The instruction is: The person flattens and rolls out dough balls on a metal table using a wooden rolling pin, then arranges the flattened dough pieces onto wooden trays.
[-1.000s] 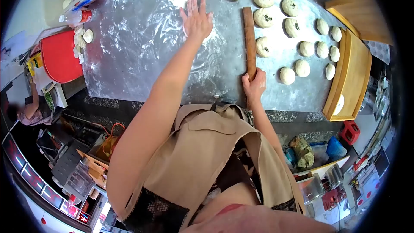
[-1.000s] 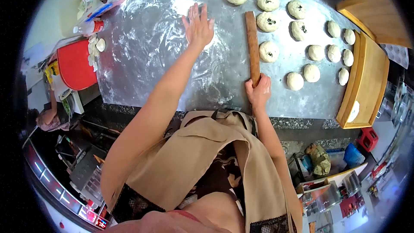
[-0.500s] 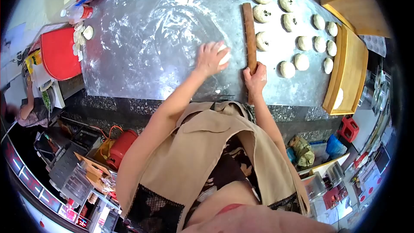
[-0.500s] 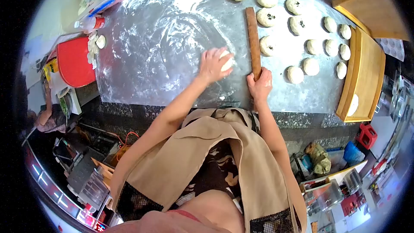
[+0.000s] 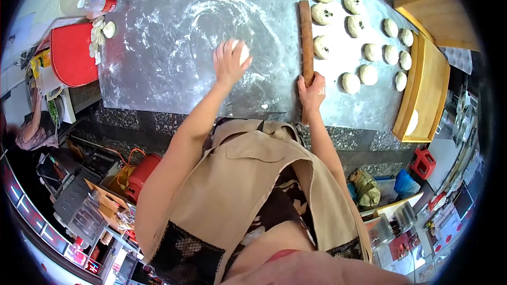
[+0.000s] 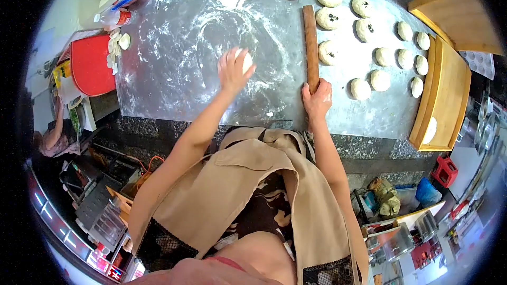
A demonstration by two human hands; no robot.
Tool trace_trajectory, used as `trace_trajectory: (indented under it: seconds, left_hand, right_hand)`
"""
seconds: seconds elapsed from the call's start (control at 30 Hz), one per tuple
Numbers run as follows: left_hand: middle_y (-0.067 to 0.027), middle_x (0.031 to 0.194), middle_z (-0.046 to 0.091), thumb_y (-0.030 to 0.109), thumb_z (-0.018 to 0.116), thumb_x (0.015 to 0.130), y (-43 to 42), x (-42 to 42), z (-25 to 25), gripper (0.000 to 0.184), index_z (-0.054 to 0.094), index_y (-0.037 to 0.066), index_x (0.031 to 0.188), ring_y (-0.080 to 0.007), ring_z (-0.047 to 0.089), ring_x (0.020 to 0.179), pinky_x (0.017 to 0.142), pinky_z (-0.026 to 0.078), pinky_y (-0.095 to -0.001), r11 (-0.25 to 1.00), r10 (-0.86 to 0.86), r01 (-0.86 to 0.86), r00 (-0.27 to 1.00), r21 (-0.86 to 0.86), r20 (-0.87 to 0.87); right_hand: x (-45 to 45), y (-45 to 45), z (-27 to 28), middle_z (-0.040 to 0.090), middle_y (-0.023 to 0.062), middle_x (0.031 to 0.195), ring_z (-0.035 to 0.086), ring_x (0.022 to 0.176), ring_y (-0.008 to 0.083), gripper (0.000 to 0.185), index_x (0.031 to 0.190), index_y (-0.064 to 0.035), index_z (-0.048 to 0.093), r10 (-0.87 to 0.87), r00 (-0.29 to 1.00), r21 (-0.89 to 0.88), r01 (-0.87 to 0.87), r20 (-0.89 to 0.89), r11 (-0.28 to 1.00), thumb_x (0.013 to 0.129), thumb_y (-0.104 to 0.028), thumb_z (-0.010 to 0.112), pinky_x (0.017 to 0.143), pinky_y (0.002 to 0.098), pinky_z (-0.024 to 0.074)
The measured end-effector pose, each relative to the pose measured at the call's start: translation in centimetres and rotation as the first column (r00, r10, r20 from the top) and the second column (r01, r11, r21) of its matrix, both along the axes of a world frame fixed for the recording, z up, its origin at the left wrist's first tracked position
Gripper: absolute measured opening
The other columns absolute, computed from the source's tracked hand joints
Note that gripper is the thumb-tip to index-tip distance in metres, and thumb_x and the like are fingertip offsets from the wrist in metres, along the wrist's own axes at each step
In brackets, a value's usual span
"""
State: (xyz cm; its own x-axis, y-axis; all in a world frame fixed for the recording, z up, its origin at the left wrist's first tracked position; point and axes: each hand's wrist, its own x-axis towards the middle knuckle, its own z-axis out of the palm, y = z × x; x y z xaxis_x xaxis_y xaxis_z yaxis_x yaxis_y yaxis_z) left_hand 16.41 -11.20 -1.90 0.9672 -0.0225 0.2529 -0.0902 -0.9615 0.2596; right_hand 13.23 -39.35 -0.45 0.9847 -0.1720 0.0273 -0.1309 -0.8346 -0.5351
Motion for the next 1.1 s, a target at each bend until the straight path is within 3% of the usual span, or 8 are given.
trace_trajectory:
  seconds: [0.27,0.4,0.47,0.5,0.57,0.67,0.87,1.1]
  left_hand:
    - [-0.0115,0.149,0.041,0.041,0.058,0.091,-0.9,-0.3,2.7,0.059,0.044,0.011,0.14,-0.0293,0.032,0.141,0.116,0.02,-0.0529,0.999,0.009,0.003,0.946,0.037,-0.324]
    - [-0.0165,0.149,0.038,0.041,0.056,0.092,0.9,-3.1,2.1,0.063,0.041,0.007,0.143,-0.0312,0.032,0.14,0.115,0.018,-0.0551,0.968,0.014,-0.073,0.971,-0.239,-0.239]
    - [-0.0192,0.148,0.038,0.041,0.057,0.091,2.8,-6.5,2.8,0.065,0.039,0.007,0.144,-0.0321,0.033,0.14,0.114,0.017,-0.057,0.862,0.37,-0.258,0.909,-0.436,0.193]
    - [-0.0192,0.148,0.038,0.041,0.057,0.091,4.0,-7.7,3.8,0.065,0.039,0.007,0.144,-0.0321,0.033,0.14,0.114,0.017,-0.057,0.859,0.372,-0.262,0.91,-0.439,0.186]
    - [-0.0178,0.147,0.041,0.039,0.057,0.091,6.3,-8.6,6.0,0.065,0.04,0.007,0.144,-0.0326,0.035,0.139,0.114,0.018,-0.0584,0.962,0.263,-0.273,0.945,0.023,0.195]
    - [-0.0159,0.145,0.044,0.039,0.056,0.092,8.6,-5.1,4.1,0.062,0.043,0.006,0.142,-0.0322,0.039,0.136,0.114,0.021,-0.0563,0.973,0.215,-0.2,0.967,0.119,-0.137]
    - [-0.0127,0.14,0.051,0.039,0.062,0.087,10.4,-0.6,3.7,0.062,0.048,0.007,0.139,-0.0297,0.046,0.13,0.11,0.032,-0.0489,0.981,0.159,-0.151,0.985,0.119,-0.061]
    - [-0.0129,0.137,0.052,0.037,0.063,0.086,9.0,-10.4,4.1,0.055,0.053,0.01,0.133,-0.0298,0.045,0.13,0.11,0.031,-0.049,0.972,0.232,-0.232,0.954,0.021,-0.191]
  right_hand:
    - [-1.5,1.5,2.5,0.06,0.0174,0.093,0.061,0.081,0.038,0.039,0.113,-0.0038,0.056,0.243,0.968,0.122,-0.248,0.055,0.961,0.08,-0.018,0.071,0.07,0.0446,0.0507]
    - [-0.5,6.4,4.5,0.063,0.0185,0.099,0.063,0.087,0.0382,0.037,0.119,-0.0072,0.054,0.416,0.909,0.19,-0.403,-0.035,0.895,0.084,-0.012,0.066,0.073,0.0448,0.0512]
    - [0.2,8.0,5.7,0.065,0.0153,0.105,0.064,0.088,0.035,0.04,0.121,-0.0058,0.055,0.543,0.833,0.083,-0.552,0.106,0.83,0.083,-0.009,0.069,0.078,0.0427,0.051]
    - [0.0,8.4,5.5,0.065,0.0153,0.105,0.064,0.088,0.035,0.04,0.121,-0.0058,0.055,0.544,0.833,0.081,-0.552,0.097,0.83,0.083,-0.009,0.069,0.078,0.0427,0.051]
    - [0.4,9.2,4.8,0.062,0.0161,0.12,0.06,0.107,0.0344,0.043,0.127,-0.0073,0.054,0.676,0.733,0.093,-0.68,0.071,0.727,0.087,-0.017,0.066,0.093,0.0459,0.0468]
    - [3.5,12.0,4.0,0.052,0.017,0.136,0.05,0.125,0.0343,0.048,0.134,-0.009,0.05,0.704,0.71,-0.229,-0.686,-0.005,0.69,0.09,-0.028,0.06,0.104,0.0508,0.038]
    - [10.2,14.6,1.5,0.044,0.0209,0.144,0.038,0.134,0.0417,0.057,0.142,-0.0095,0.045,0.43,0.903,-0.288,-0.41,0.009,0.866,0.096,-0.042,0.047,0.111,0.0577,0.0252]
    - [3.5,13.6,1.3,0.047,0.0146,0.143,0.039,0.134,0.0424,0.051,0.139,-0.0127,0.05,0.56,0.828,-0.357,-0.529,-0.021,0.77,0.095,-0.04,0.047,0.111,0.0597,0.0232]
